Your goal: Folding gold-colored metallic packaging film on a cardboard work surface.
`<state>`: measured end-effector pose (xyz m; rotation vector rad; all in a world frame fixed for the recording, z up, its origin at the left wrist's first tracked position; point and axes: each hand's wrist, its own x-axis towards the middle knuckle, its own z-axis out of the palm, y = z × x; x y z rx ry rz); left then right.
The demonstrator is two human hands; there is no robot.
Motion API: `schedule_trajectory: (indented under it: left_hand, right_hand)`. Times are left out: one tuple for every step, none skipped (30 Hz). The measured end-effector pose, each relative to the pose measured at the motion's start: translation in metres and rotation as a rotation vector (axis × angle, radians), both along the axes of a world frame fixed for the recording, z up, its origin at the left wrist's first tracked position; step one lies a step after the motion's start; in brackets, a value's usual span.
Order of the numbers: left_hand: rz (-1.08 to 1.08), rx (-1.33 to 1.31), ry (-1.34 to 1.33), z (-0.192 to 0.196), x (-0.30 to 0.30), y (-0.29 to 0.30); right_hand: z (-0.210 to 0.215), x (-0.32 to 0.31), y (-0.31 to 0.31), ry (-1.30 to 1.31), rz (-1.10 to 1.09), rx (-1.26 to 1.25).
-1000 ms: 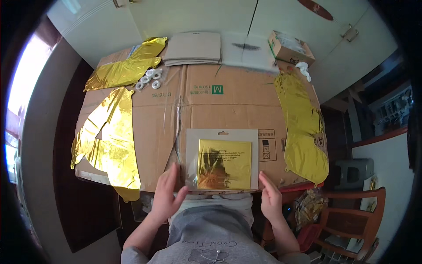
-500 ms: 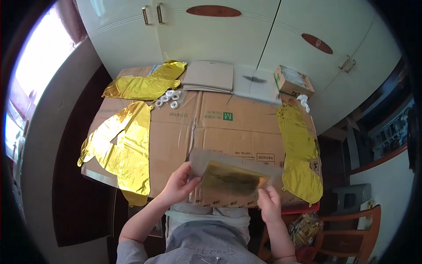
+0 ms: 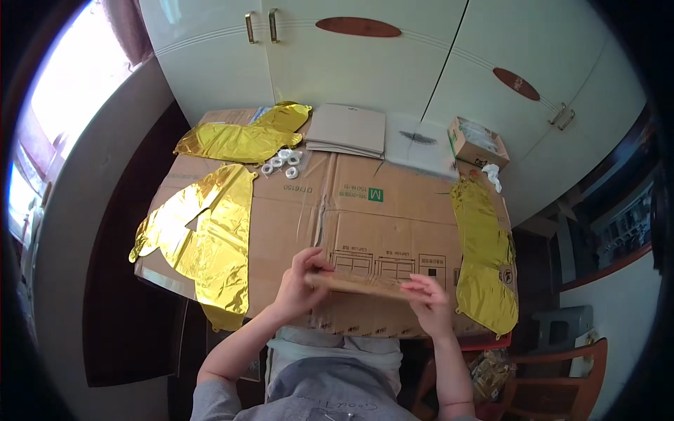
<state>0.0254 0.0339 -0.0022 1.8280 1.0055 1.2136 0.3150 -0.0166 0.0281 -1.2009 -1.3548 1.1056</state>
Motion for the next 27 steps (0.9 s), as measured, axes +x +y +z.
schedule_trajectory:
  left_hand:
    - [0.049, 0.016, 0.044, 0.001, 0.003, 0.003]
    - [0.099, 0.032, 0.087, 0.002, 0.006, 0.006]
    - [0.152, 0.050, 0.132, 0.003, 0.009, 0.009]
    - [0.185, 0.034, 0.155, 0.004, 0.011, 0.011]
    - [0.218, 0.018, 0.179, 0.006, 0.014, 0.013]
    - [0.248, 0.001, 0.199, 0.006, 0.016, 0.017]
    - [0.249, 0.042, 0.173, 0.005, 0.017, 0.021]
    - [0.250, 0.083, 0.147, 0.002, 0.018, 0.026]
    - [0.249, 0.126, 0.124, 0.003, 0.019, 0.030]
    - [0.217, 0.142, 0.138, 0.006, 0.018, 0.032]
    - [0.186, 0.159, 0.152, 0.010, 0.015, 0.033]
    - [0.148, 0.174, 0.167, 0.016, 0.013, 0.035]
    - [0.121, 0.010, 0.125, 0.023, 0.012, 0.035]
    - [0.092, -0.153, 0.084, 0.032, 0.012, 0.034]
    - [0.068, -0.322, 0.046, 0.036, 0.012, 0.033]
    - [0.100, -0.278, 0.173, 0.035, 0.012, 0.034]
    - [0.131, -0.232, 0.299, 0.035, 0.013, 0.034]
    - [0.161, -0.182, 0.423, 0.033, 0.015, 0.034]
    - [0.213, -0.040, 0.561, 0.029, 0.017, 0.033]
    - [0.267, 0.106, 0.696, 0.023, 0.020, 0.031]
    - [0.319, 0.250, 0.827, 0.018, 0.022, 0.030]
    - [0.256, 0.261, 0.817, 0.017, 0.024, 0.027]
    - [0.183, 0.280, 0.841, 0.016, 0.028, 0.027]
    - [0.097, 0.304, 0.855, 0.017, 0.036, 0.028]
    - [0.029, 0.327, 0.873, 0.018, 0.041, 0.031]
    - [-0.018, 0.312, 0.913, 0.014, 0.046, 0.035]
    - [-0.014, 0.315, 0.908, 0.012, 0.051, 0.039]
  right_hand:
    - [0.004, -0.001, 0.004, -0.029, -0.029, -0.070]
    - [0.003, 0.001, 0.009, -0.107, -0.026, -0.076]
    - [0.006, 0.001, 0.014, -0.155, -0.033, -0.057]
    - [0.010, 0.000, 0.018, -0.202, -0.041, -0.039]
    - [0.011, 0.000, 0.020, -0.220, -0.043, -0.022]
    - [0.013, -0.001, 0.023, -0.242, -0.049, -0.004]
    - [0.011, 0.000, 0.025, -0.235, -0.050, 0.011]
    - [0.011, 0.000, 0.026, -0.228, -0.051, 0.027]
    - [0.013, 0.001, 0.029, -0.231, -0.034, 0.024]
    - [0.015, 0.003, 0.032, -0.234, -0.018, 0.022]
    - [0.018, 0.005, 0.035, -0.237, -0.003, 0.019]
    - [0.015, 0.008, 0.038, -0.212, -0.017, -0.008]
    - [0.010, 0.011, 0.041, -0.186, -0.032, -0.034]
    - [0.008, 0.014, 0.044, -0.160, -0.048, -0.060]
    - [0.010, 0.014, 0.047, -0.299, -0.047, -0.117]
    - [0.014, 0.012, 0.053, -0.437, -0.046, -0.175]
    - [0.016, 0.010, 0.056, -0.576, -0.044, -0.234]
    - [0.009, 0.009, 0.056, -0.752, -0.123, -0.161]
    - [-0.004, 0.008, 0.056, -0.927, -0.201, -0.086]
    - [-0.011, 0.005, 0.056, -1.101, -0.280, -0.009]
    - [-0.007, -0.001, 0.056, -1.140, -0.266, 0.049]
    - [0.000, -0.008, 0.053, -1.179, -0.245, 0.103]
    - [0.003, -0.014, 0.051, -1.216, -0.222, 0.159]
    - [-0.015, -0.012, 0.053, -1.214, -0.187, 0.413]
    - [-0.016, -0.016, 0.057, -1.223, -0.133, 0.476]
    - [-0.017, -0.023, 0.061, -1.230, -0.078, 0.539]
    - [-0.017, -0.030, 0.067, -1.232, -0.023, 0.606]
